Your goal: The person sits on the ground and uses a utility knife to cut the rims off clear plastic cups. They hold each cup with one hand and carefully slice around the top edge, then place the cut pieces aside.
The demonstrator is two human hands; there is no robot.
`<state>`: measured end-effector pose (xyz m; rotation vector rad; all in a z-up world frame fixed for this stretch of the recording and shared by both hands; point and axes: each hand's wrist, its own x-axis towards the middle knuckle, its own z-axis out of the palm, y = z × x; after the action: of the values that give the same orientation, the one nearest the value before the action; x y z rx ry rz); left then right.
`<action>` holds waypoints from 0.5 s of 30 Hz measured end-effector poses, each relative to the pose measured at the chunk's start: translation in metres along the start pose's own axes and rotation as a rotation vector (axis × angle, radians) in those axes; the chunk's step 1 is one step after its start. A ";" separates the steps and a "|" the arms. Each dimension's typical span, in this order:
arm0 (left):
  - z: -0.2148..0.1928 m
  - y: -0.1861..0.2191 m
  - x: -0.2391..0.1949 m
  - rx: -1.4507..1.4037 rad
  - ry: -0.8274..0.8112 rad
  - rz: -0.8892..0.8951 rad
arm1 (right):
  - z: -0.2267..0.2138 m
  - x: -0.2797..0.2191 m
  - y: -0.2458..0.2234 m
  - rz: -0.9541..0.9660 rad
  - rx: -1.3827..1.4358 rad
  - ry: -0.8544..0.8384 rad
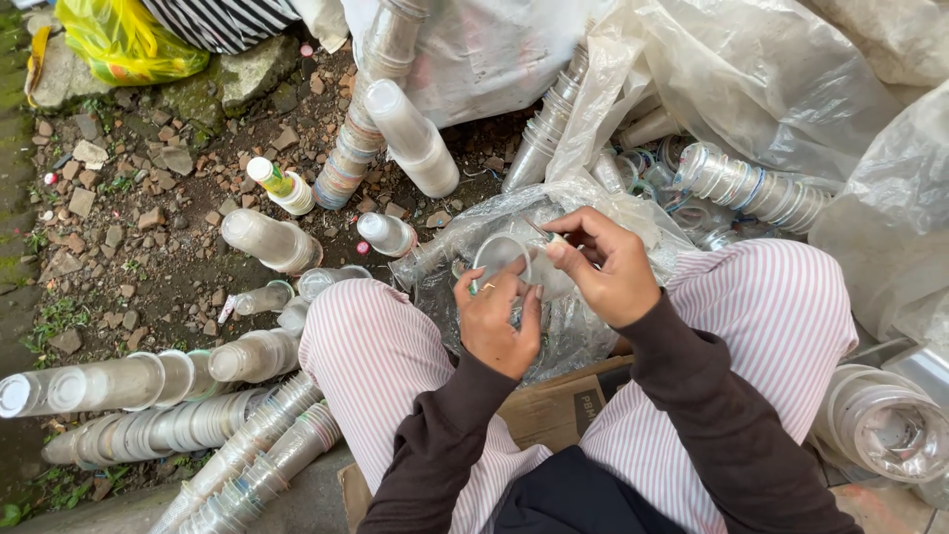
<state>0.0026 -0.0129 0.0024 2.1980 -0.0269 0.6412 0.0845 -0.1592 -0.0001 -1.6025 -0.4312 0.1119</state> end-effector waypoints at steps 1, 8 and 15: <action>0.001 -0.003 -0.001 0.001 0.000 0.000 | -0.003 -0.002 -0.005 0.000 0.001 -0.001; -0.003 -0.012 0.002 -0.013 0.138 -0.054 | -0.006 -0.017 -0.030 -0.089 -0.188 -0.159; -0.007 -0.002 0.006 -0.096 0.054 0.012 | -0.006 -0.011 -0.027 -0.181 -0.284 -0.102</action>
<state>0.0049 -0.0053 0.0076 2.0888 -0.0422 0.6914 0.0704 -0.1681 0.0248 -1.8323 -0.6932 -0.0062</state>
